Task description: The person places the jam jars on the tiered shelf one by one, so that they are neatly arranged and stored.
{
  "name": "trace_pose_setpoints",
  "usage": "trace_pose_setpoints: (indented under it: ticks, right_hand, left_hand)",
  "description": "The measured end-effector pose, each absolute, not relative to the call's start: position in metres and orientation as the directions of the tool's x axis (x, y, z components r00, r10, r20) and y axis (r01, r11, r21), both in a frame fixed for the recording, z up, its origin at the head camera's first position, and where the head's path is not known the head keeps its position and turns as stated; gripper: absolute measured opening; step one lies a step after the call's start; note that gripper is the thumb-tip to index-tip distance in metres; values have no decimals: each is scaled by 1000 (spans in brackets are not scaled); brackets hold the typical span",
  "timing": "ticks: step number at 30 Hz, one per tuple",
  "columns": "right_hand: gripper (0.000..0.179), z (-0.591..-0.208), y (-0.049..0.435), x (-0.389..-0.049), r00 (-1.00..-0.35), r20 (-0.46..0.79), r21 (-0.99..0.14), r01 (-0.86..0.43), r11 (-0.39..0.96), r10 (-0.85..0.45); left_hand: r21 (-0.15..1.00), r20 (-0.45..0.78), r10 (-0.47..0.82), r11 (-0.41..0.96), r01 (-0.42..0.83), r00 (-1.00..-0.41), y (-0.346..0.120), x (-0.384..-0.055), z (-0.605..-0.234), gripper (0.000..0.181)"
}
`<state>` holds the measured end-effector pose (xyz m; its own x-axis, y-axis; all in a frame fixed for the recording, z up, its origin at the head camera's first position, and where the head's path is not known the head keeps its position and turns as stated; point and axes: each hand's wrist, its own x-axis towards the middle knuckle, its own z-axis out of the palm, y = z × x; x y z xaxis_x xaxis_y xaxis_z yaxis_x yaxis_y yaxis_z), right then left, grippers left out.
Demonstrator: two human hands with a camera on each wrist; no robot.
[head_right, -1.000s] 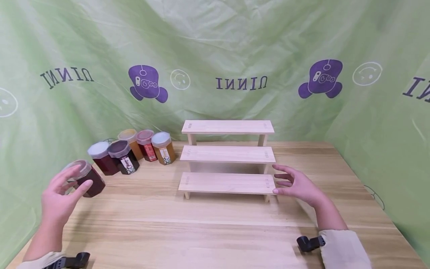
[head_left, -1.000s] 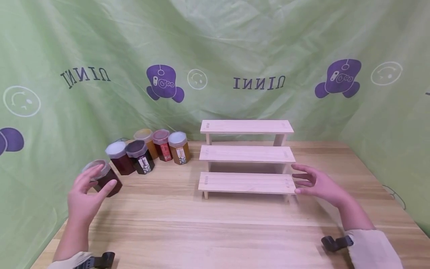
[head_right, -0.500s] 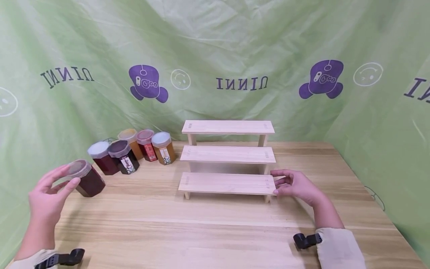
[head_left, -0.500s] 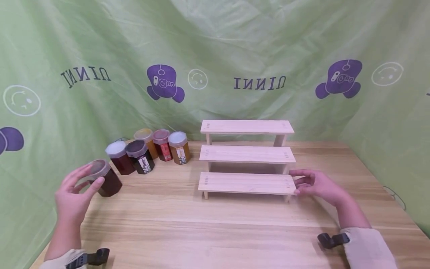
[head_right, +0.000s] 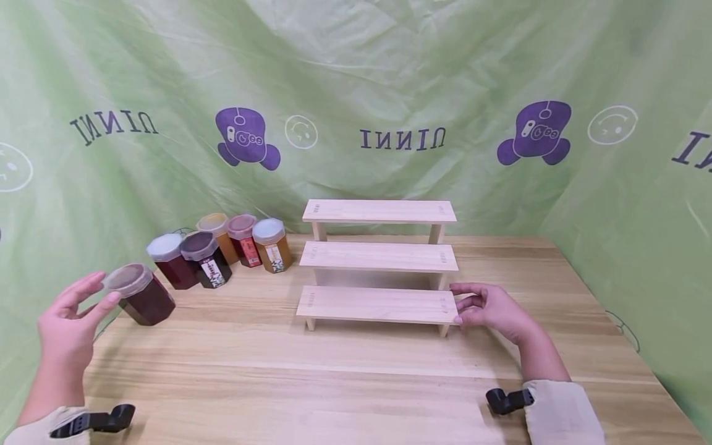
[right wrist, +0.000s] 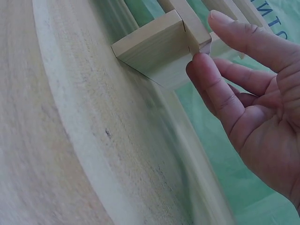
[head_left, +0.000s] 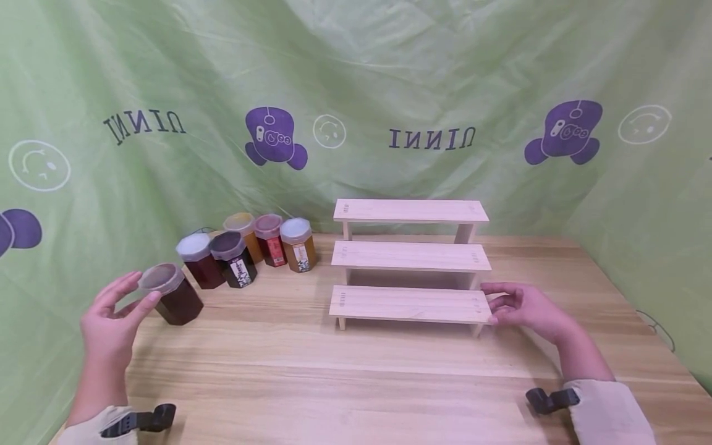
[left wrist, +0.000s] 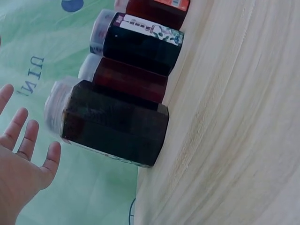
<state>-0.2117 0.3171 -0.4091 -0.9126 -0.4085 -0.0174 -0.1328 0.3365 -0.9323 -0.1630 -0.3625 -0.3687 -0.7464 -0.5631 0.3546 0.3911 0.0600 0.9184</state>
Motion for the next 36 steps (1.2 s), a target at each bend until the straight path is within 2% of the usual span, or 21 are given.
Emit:
trace_pose_setpoints:
  ticks: [4, 10, 17, 24, 26, 31, 36]
  right_hand:
    - [76, -409, 317, -212, -906, -29, -939, -121, 323, -423]
    - [77, -407, 315, -212, -908, -50, -934, -105, 342, -416]
    - [76, -409, 315, -213, -911, -42, -930, -115, 350, -409]
    - [76, -409, 316, -212, -911, -43, -930, -113, 349, -411]
    - [76, -409, 316, -212, -912, -47, -932, -107, 348, -407]
    - [76, -409, 316, -212, -910, -46, -932, -109, 345, -411]
    - [75, -409, 316, -212, -907, -39, -932, -118, 343, -420]
  left_hand:
    - [940, 318, -572, 85, 331, -756, -367, -166, -371, 49]
    - [977, 213, -550, 98, 191, -808, -379, -166, -376, 60]
    - [973, 156, -505, 225, 45, -849, -393, -168, -386, 78]
    - [971, 134, -425, 239, 32, -895, -403, -174, -396, 89]
    - [948, 134, -410, 317, -3, -902, -403, -176, -396, 91]
    - [889, 126, -418, 450, -85, -900, -400, -182, -395, 92]
    - [878, 119, -434, 465, -109, -893, -399, -187, -395, 92]
